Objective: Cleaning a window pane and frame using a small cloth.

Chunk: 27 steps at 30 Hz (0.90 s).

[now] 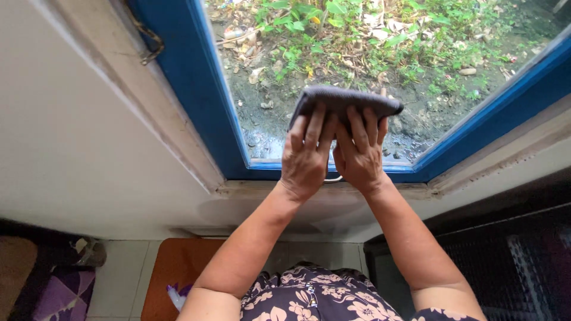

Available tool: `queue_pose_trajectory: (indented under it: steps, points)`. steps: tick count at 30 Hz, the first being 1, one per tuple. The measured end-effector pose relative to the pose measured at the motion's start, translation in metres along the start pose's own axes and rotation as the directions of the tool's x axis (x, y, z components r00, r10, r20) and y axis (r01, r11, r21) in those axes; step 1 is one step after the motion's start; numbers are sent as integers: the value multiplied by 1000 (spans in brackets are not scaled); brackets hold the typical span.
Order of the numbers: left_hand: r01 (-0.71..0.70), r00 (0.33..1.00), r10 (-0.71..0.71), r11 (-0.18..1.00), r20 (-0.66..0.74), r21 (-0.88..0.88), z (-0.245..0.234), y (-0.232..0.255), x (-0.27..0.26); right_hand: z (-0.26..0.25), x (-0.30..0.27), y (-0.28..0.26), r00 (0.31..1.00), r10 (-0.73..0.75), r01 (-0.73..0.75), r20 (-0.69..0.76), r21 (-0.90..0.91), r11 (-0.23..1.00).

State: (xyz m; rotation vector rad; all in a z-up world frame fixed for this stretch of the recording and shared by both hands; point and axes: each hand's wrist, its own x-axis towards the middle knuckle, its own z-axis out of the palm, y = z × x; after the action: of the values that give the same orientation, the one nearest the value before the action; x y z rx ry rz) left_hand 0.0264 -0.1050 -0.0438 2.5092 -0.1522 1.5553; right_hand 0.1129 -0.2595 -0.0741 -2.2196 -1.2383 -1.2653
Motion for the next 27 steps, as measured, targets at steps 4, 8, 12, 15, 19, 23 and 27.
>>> queue_pose_trajectory:
  steps: [4,8,12,15,19,23,27]
  points:
    - [-72,993,77,995,94,-62,21,16,-12,-1,-26,16,998,58,-58,-12,-11,998]
    - [-84,992,93,991,82,-101,23,31,12,-23,-12,35,997,61,-62,-57,-16,998]
    - [-97,995,101,988,27,-122,19,46,59,-58,28,60,994,34,-39,-106,-40,998]
    - [-140,989,134,983,-58,-117,15,55,94,-83,57,77,988,-2,-15,-155,-111,994]
    - [-163,984,157,984,-85,-78,12,64,121,-114,85,79,989,50,-58,-137,-54,997]
    - [-174,983,167,981,-79,-90,8,67,116,-106,66,83,990,61,-70,-128,-70,995]
    - [-197,979,189,972,-73,-131,26,68,67,-73,10,77,987,65,-71,-149,-40,997]
